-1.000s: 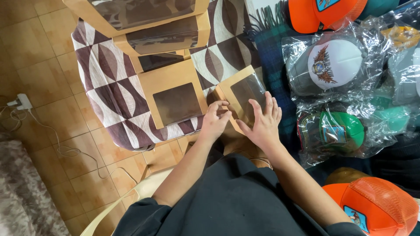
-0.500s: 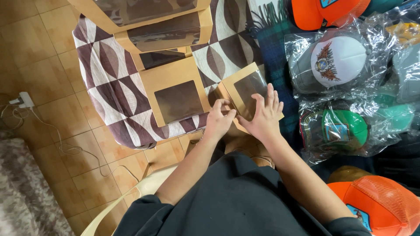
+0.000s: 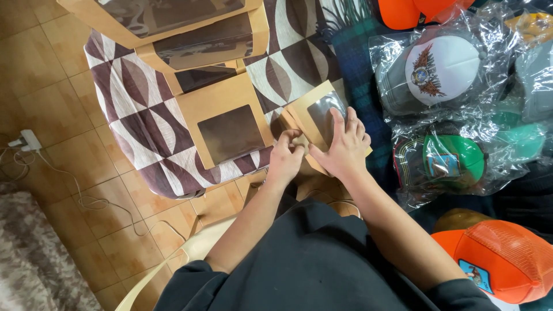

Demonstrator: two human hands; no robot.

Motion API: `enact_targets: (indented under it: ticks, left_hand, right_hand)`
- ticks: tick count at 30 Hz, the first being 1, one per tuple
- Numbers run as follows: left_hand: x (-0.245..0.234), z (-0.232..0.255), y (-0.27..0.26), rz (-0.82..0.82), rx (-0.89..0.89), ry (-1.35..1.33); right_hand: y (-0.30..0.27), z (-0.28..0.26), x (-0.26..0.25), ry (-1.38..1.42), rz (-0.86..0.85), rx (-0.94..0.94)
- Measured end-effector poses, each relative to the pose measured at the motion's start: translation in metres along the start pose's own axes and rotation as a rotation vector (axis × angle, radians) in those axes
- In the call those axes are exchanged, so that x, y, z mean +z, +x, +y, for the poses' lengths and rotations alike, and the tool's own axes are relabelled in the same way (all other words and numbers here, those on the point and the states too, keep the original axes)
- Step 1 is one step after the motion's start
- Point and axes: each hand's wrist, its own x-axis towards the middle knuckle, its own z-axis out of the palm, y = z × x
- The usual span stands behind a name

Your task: The person assembles a cardboard box with a clear window, places an orange cap inside, and sets the box on a shelf. They then pick up another orange cap, brush it with a wooden brush, and use a handheld steamer to steam the cap's surface.

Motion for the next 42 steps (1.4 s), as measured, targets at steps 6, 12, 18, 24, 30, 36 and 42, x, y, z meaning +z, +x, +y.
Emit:
enact_targets:
  ticks: [6,12,18,24,30,36,42]
  left_hand:
    - [-0.002,-0.004,0.004,0.002,0.012,0.059]
    - [-0.013,0.011,-0.008,0.023,-0.029,0.099]
    - [-0.013,-0.006,-0.014,0.063,-0.002,-0.009]
    - [-0.011,-0.027,-0.013,0.071,0.027,0.021]
    - [-0.006,-0.022,-0.015,0.061,0.076,0.052]
    - [-0.001,-0.015,-0.012,0.04,0.001,-0.014]
    - [-0.006,0.001,-0.012,0.057,0.048,0.122]
  right_hand:
    - [-0.001,0.012,-0.027,0.293,-0.098,-0.034]
    - [-0.001,0.039,-0.056,0.647,-0.292,-0.048]
    - [0.008,0.095,-0.057,1.154,-0.443,-0.073]
    - [0.013,0.148,-0.052,1.668,-0.483,0.064]
    - [0.008,0.171,-0.009,1.322,-0.067,0.074]
    - [-0.049,0.197,0.036,1.031,-0.051,-0.083]
    - [-0.055,0.178,0.045,0.979,0.077,-0.091]
